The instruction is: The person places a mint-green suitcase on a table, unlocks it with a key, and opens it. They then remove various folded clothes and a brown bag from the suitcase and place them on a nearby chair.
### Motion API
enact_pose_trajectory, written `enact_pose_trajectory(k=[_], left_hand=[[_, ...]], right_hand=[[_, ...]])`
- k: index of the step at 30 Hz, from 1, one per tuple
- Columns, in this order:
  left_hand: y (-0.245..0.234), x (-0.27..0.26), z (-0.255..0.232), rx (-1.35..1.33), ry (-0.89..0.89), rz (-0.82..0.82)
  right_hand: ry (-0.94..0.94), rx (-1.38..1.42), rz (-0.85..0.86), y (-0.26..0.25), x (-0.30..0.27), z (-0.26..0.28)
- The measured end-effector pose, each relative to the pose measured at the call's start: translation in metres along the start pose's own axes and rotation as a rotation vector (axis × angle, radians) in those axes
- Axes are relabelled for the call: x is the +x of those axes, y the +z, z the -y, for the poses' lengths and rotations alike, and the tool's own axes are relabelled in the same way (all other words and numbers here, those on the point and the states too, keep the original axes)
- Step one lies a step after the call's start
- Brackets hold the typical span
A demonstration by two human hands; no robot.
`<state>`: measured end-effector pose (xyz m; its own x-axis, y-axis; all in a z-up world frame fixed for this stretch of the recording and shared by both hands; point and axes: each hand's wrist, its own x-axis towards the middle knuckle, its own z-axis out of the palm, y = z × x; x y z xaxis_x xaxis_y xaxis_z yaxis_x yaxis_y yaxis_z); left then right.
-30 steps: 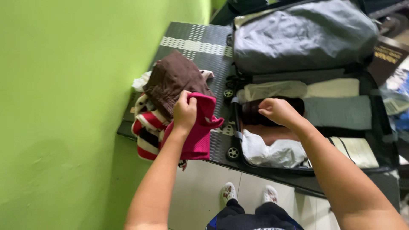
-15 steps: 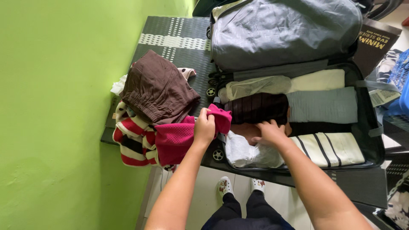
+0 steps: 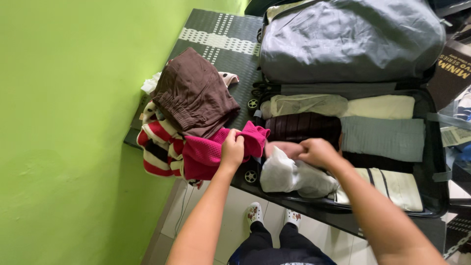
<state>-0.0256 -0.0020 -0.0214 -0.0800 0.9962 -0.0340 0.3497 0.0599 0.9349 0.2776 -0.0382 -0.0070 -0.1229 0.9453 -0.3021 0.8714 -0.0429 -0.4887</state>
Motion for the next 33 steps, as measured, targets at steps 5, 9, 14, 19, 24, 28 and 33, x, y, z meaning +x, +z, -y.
enact_pose_trajectory(k=[5,9,14,19,24,28,33], left_hand=[[-0.020,0.009,0.031,-0.167,0.051,-0.119],[-0.020,0.003,0.043,-0.149,-0.076,-0.157],[-0.014,-0.006,0.039,-0.065,-0.062,-0.068],[-0.019,-0.002,0.037,-0.109,-0.097,-0.044],[-0.013,0.001,0.045,-0.158,-0.163,-0.019],[0.000,0.006,0.047,-0.165,-0.118,0.026],[0.004,0.007,0.048,-0.151,-0.099,0.054]], right_hand=[[0.055,0.452,0.077,-0.087,-0.004,0.018],[-0.205,0.693,-0.107,-0.137,0.010,0.070],[-0.513,0.615,-0.381,-0.139,0.062,0.163],[-0.328,0.288,-0.218,-0.094,0.085,0.148],[-0.014,-0.302,0.023,-0.028,0.045,0.056],[0.046,-0.362,-0.068,0.018,0.018,0.024],[0.139,-0.374,-0.114,0.030,0.015,0.010]])
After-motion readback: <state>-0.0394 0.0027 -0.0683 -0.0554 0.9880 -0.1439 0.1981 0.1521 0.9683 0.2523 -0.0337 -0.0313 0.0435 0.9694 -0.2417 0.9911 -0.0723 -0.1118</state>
